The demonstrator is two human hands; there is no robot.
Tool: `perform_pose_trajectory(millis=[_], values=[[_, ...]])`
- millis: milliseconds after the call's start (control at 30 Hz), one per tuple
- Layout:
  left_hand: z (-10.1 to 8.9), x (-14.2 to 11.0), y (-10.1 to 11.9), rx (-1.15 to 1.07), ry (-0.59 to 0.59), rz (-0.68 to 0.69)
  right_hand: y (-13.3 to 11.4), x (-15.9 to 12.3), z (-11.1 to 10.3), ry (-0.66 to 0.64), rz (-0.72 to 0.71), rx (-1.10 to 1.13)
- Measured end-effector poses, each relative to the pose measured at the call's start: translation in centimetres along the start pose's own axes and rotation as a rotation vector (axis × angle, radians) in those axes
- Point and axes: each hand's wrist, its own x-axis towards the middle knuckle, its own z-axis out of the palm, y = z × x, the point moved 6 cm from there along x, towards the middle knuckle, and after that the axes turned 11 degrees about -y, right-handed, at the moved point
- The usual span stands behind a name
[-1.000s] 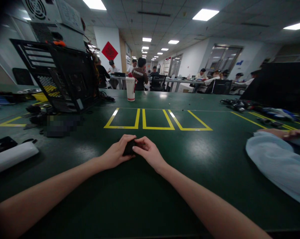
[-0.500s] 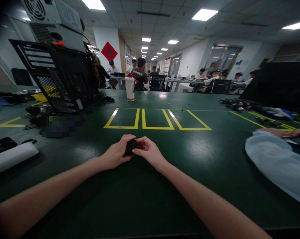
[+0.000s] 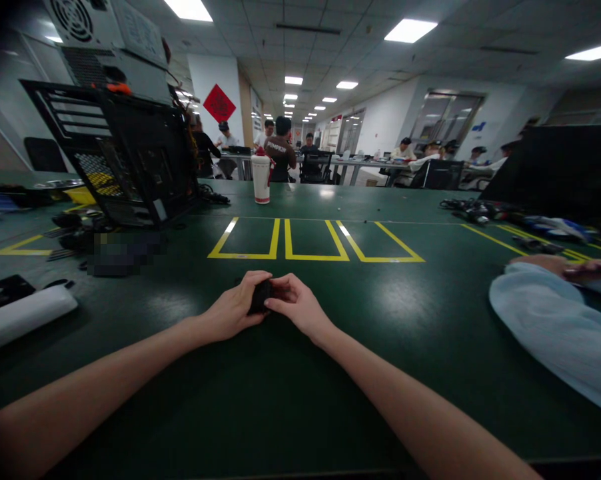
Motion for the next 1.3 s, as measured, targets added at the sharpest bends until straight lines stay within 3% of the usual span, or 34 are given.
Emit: perform_pose_trajectory(millis=[167,433,533,700,1000,1300], values=[[-0.1,-0.1,0.1,0.002,0.004,0.009,-0.5,-0.2,0.4,-0.034,-0.02,-0.021],[0.0,-0.1,0.2,0.003,0.004,0.018,-0.1,-0.1,-0.1,0.067,0.012,-0.068],[0.0,-0.1,0.0,0.002,0.008,0.01,0.0,-0.1,0.0,0.028,0.045,-0.053],[-0.1,-0.2,0.1,-0.008,0.003,0.018,-0.8,-0.4,0.5,-0.038,-0.02,-0.047],[-0.1,-0.1,0.2,-0.011,0.039,0.023,0.1,-0.1,0.0,0.065,-0.005,-0.046],[-0.2,-0.1,0.4,0.007,0.007,0.016,-0.5,-0.6,0.3,-0.009,0.005,-0.12]])
